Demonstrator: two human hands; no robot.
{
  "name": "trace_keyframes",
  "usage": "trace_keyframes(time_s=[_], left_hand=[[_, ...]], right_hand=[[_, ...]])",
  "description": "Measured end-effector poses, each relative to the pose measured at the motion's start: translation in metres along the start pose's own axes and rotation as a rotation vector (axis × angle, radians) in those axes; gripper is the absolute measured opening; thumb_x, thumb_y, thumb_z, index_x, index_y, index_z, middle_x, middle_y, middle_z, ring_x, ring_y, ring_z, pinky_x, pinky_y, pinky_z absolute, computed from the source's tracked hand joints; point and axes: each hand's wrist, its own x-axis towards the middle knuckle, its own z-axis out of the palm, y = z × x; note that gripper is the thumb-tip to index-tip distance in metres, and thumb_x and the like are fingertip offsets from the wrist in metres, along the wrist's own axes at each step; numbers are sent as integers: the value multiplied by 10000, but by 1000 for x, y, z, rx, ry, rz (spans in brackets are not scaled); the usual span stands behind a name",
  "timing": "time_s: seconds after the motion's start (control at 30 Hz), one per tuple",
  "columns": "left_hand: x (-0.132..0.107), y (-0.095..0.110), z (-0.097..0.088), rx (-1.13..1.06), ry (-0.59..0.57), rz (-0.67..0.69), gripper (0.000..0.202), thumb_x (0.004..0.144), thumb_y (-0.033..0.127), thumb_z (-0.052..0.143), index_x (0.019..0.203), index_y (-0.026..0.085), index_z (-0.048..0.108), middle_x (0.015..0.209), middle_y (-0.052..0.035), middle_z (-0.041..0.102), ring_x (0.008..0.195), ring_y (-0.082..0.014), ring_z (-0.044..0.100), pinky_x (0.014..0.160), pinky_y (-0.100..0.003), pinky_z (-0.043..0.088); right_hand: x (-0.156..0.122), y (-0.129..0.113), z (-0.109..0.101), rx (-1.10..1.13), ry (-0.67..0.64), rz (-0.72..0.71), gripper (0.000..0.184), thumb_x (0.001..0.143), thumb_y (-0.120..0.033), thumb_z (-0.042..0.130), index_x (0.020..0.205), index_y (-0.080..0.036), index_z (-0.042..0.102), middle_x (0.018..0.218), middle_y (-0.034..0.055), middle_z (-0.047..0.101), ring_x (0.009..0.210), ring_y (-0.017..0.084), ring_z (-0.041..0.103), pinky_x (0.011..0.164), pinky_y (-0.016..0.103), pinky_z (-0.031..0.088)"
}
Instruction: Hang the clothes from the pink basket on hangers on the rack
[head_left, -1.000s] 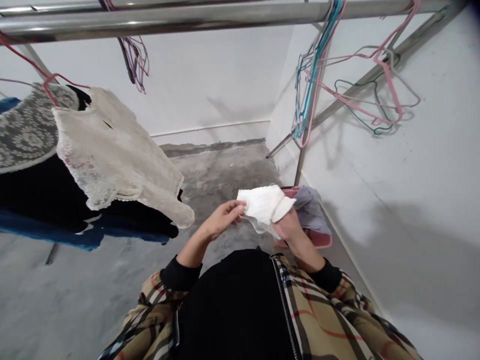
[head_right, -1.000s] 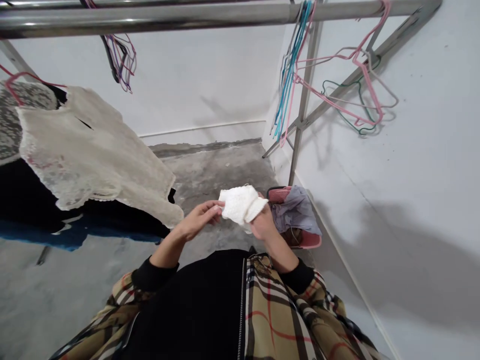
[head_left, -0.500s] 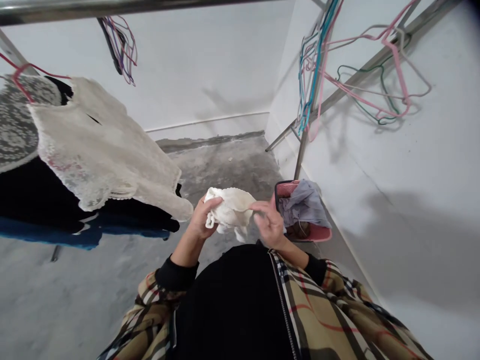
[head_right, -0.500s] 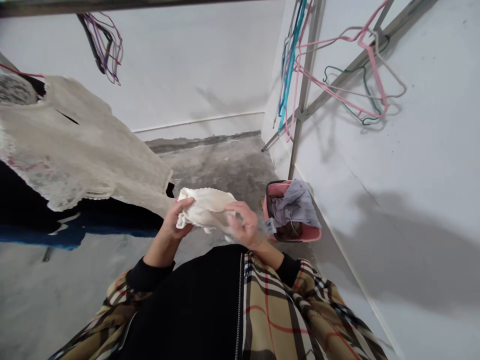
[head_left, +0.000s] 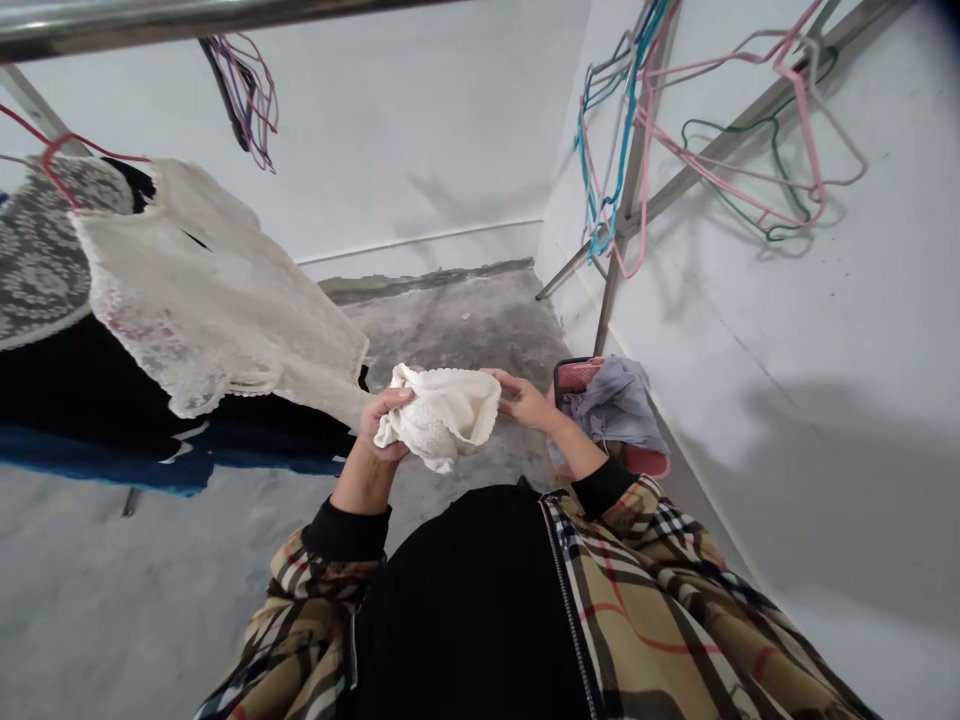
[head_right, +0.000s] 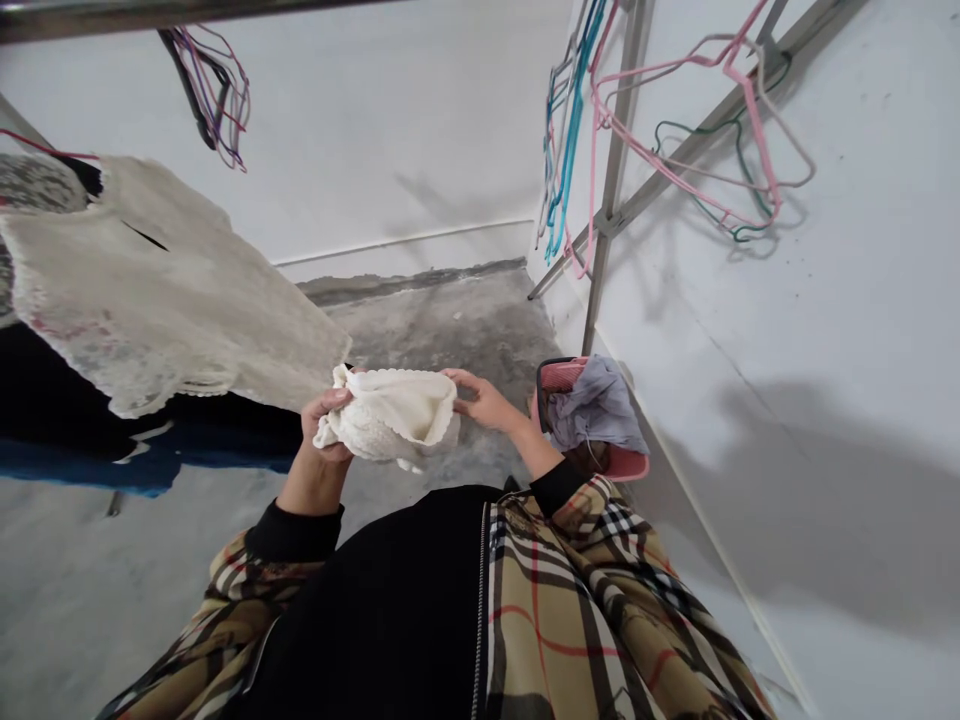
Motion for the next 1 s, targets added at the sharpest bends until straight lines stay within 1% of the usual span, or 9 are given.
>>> trace_keyframes(time_s=[0.17, 0.27, 0.37, 0.5, 0.63, 0.73, 0.83, 0.9, 1.0], left_hand=[[1, 3, -22, 62, 20, -102, 446, 522, 238, 778, 947, 204, 648, 772, -18, 682, 614, -188, 643, 539, -279, 526], [3, 5, -34, 314, -67, -78, 446, 575, 182, 777, 1005, 191, 660, 814, -18, 663, 627, -135, 602, 558, -219, 489], [7, 3, -39, 639, -178, 22, 386, 676, 207, 704, 1058, 184, 651, 941, -40, 655, 734, -134, 595, 644, -214, 476], [17, -6, -41, 853, -126, 122, 325, 739, 219, 613, 1058, 164, 639, 1011, -62, 672, 900, -176, 615, 798, -272, 472], [23, -7, -38, 768, -100, 125, 393, 777, 292, 601, 1145, 154, 606, 1065, -85, 676, 911, -185, 626, 794, -280, 482], [22, -1, -33, 666, -191, 42, 462, 793, 335, 613, 1227, 182, 569, 1061, -79, 676, 819, -168, 635, 697, -253, 495], [20, 3, -28, 678, -296, -47, 350, 767, 348, 646, 1071, 174, 647, 952, -65, 690, 763, -169, 635, 647, -241, 493], [20, 1, -24, 717, -367, -81, 298, 755, 344, 657, 1000, 174, 660, 909, -56, 690, 767, -172, 635, 660, -247, 497], [20, -11, -16, 784, -495, -67, 366, 751, 331, 679, 1086, 192, 630, 1024, -72, 671, 918, -196, 631, 786, -294, 501]], right_hand=[[-3, -23, -40, 68, 36, 0, 318, 909, -471, 546, 1049, -189, 591, 898, 5, 629, 847, 148, 580, 753, 265, 489], [-9, -42, -61, 158, 184, -27, 272, 870, -472, 601, 982, -228, 561, 809, -24, 570, 718, 114, 539, 644, 219, 459], [-12, -62, -71, 184, 286, -94, 264, 842, -464, 648, 941, -244, 540, 763, -42, 522, 648, 99, 501, 598, 211, 439], [-14, -79, -77, 154, 333, -156, 268, 826, -466, 672, 921, -256, 535, 746, -48, 508, 623, 96, 489, 582, 216, 442], [-16, -88, -80, 99, 374, -180, 271, 824, -475, 671, 914, -258, 536, 751, -43, 525, 636, 104, 508, 596, 228, 459], [-18, -93, -80, 122, 393, -198, 260, 831, -470, 664, 905, -256, 536, 762, -43, 544, 640, 103, 520, 595, 226, 464], [-19, -99, -76, 176, 379, -209, 270, 821, -473, 676, 905, -257, 538, 761, -45, 550, 629, 98, 521, 580, 219, 459], [-20, -104, -70, 191, 355, -201, 287, 811, -490, 681, 907, -260, 538, 736, -49, 536, 604, 96, 507, 551, 213, 446], [-21, -108, -60, 179, 303, -178, 303, 809, -516, 673, 894, -261, 534, 688, -54, 499, 562, 95, 472, 507, 207, 417]])
